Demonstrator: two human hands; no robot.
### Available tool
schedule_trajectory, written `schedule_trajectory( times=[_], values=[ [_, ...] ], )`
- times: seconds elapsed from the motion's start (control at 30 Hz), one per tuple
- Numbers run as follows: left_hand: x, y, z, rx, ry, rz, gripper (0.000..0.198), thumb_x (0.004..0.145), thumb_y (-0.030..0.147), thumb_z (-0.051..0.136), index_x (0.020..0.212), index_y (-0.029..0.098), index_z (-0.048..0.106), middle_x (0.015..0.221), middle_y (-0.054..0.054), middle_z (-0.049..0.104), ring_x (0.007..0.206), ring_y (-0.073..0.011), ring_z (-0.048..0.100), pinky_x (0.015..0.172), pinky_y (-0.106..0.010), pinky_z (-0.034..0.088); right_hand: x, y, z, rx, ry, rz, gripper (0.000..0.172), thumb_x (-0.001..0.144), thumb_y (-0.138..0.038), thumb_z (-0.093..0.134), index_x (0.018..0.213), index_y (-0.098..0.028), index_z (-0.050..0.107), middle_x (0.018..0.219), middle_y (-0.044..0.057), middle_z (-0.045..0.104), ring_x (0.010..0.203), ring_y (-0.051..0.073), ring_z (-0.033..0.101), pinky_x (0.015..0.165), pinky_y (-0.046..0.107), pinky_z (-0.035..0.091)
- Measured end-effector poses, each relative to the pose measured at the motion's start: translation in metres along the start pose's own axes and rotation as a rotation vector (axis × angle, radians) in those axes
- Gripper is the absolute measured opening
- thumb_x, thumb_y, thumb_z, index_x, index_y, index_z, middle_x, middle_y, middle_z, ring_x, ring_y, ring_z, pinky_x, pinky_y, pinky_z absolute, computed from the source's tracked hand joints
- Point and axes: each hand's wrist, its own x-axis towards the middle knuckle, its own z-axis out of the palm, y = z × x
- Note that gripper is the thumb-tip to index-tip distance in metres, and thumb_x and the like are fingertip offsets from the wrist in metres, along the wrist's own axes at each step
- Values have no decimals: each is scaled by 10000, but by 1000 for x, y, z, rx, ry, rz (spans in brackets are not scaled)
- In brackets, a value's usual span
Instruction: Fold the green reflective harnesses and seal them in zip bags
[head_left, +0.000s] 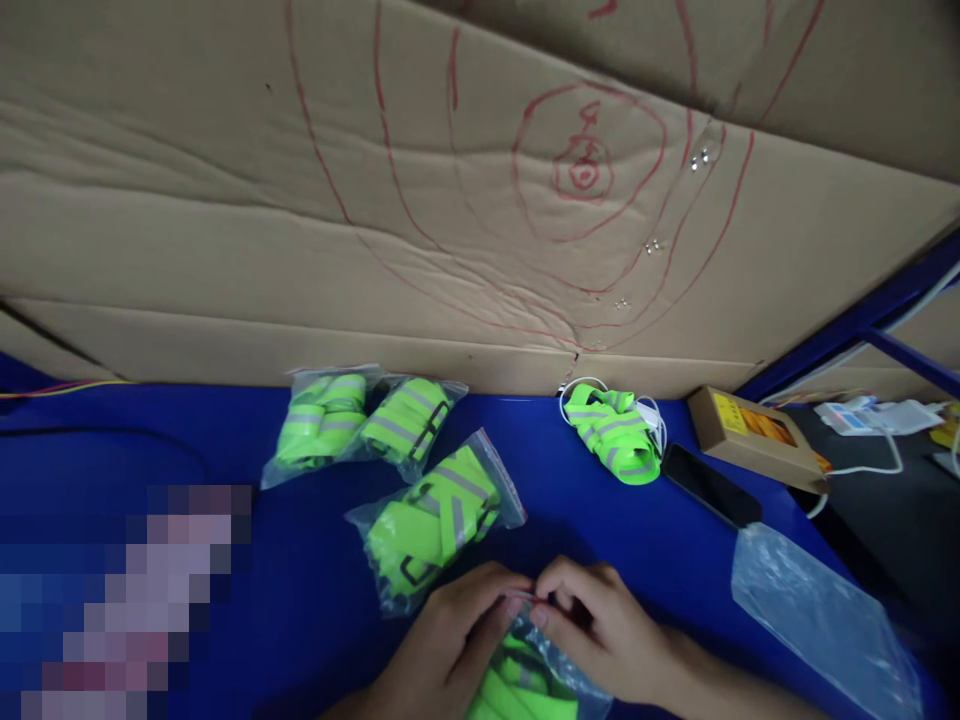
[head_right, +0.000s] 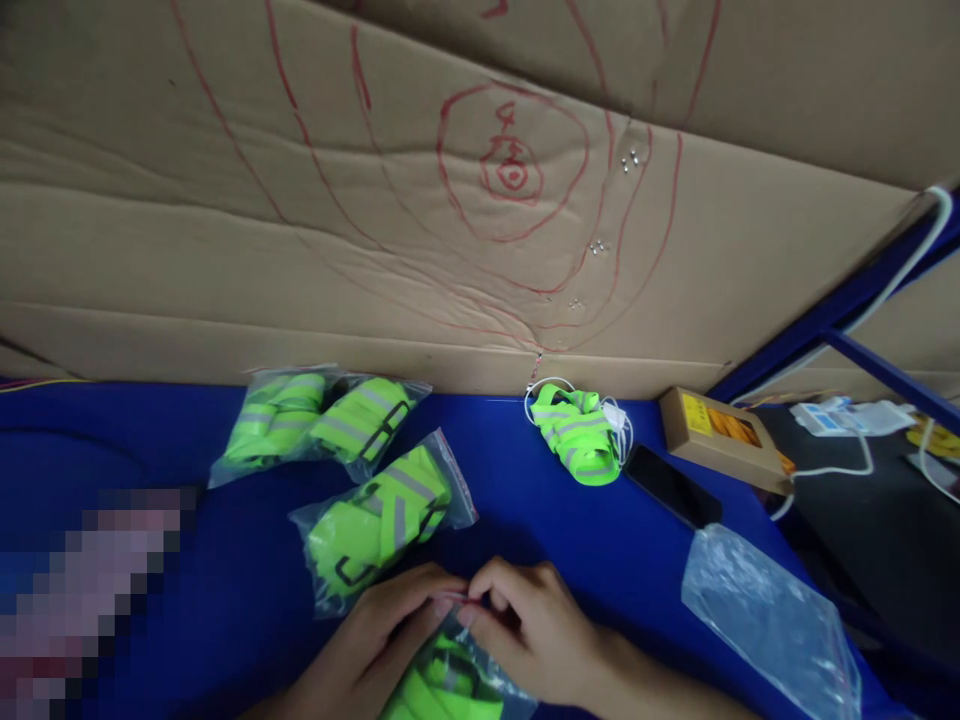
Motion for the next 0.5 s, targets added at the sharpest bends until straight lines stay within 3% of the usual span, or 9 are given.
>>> schedule_trajectory(
  times=[0.27,0.37,0.43,0.5],
  values=[
    [-3,4,7,22,120,-1,290,1061,295,443,1062,230,726,967,-15,754,890,-137,706,820,-215,514,-5,0,-11,-111,-133,4,172,992,-378,576,1025,-214,613,714,-51,562,645,101,532,627,227,357],
    [-9,4,7,138,196,114,315,1064,239,389,1237,226,652,1088,-53,740,1014,-169,689,930,-273,518,-4,3,-18,-23,-192,49,221,997,-405,573,918,-205,622,719,-40,571,662,108,515,614,224,361],
    [-14,7,4,260,240,223,400,1054,233,389,1437,232,503,1287,-103,672,1203,-215,621,1047,-350,484,0,9,-25,85,-142,93,290,989,-434,586,838,-190,627,700,-30,560,648,111,496,594,224,364],
    [-19,12,-1,368,278,313,495,1039,267,426,1530,235,368,1442,-151,552,1348,-264,511,1120,-422,426,5,17,-32,214,41,165,318,951,-470,643,816,-181,646,686,-21,559,630,116,492,573,222,377]
  ],
)
